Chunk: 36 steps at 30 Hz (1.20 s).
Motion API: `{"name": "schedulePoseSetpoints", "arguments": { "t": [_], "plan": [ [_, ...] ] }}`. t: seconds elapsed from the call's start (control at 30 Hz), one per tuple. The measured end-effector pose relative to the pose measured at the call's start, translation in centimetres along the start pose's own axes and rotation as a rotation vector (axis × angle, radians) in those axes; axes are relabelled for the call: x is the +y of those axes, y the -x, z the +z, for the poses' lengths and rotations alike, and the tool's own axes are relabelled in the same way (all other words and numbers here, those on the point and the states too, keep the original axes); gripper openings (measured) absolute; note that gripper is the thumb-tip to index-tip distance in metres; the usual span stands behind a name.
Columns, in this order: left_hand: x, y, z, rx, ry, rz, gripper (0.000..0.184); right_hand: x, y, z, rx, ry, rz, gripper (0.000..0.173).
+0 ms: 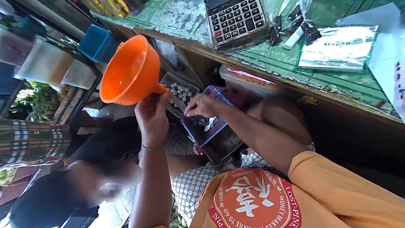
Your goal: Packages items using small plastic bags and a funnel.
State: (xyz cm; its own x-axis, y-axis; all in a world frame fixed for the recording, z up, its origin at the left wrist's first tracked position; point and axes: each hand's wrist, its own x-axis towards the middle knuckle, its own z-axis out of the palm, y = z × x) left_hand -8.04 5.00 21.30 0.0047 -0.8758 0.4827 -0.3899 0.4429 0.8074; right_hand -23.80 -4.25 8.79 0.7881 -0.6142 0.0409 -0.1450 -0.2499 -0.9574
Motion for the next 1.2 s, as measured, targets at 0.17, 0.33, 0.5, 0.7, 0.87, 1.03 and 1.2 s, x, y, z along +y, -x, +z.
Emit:
{"name": "schedulePoseSetpoints", "arguments": {
  "t": [0.17, 0.33, 0.5, 0.7, 0.87, 1.03, 1.2],
  "plan": [
    [0.6, -1.3, -1.8, 0.075, 0.029, -0.043, 0.02, -0.1, 0.8, 0.8, 0.033, -0.067, -0.078, 0.014],
    [0.3, -2.7, -2.7, 0.171, 0.076, 0.002, 0.016, -0.1, 1.1, 1.4, 0.081, -0.075, -0.039, 0.012],
    [0.2, -2.4, -2.7, 0.195, 0.098, -0.004, 0.015, -0.8, 1.3, 1.7, 0.128, 0.008, -0.04, 0.011],
    [0.6, -2.3, -2.0, 0.187, 0.07, 0.032, 0.016, 0.2, 1.1, 2.3, 0.136, -0.093, -0.057, 0.016],
    [1.9, -1.7, -1.9, 0.176, -0.046, -0.021, 0.019, -0.2, 1.3, 2.2, 0.168, -0.24, -0.036, 0.016],
    [1.7, -1.3, -2.4, 0.145, -0.092, -0.014, 0.021, -0.3, 1.1, 2.5, 0.168, -0.145, -0.062, 0.017],
    [1.2, -1.9, -2.8, 0.169, -0.046, -0.006, 0.02, -0.1, 0.6, 1.7, 0.143, -0.155, -0.002, 0.025]
  ]
}}
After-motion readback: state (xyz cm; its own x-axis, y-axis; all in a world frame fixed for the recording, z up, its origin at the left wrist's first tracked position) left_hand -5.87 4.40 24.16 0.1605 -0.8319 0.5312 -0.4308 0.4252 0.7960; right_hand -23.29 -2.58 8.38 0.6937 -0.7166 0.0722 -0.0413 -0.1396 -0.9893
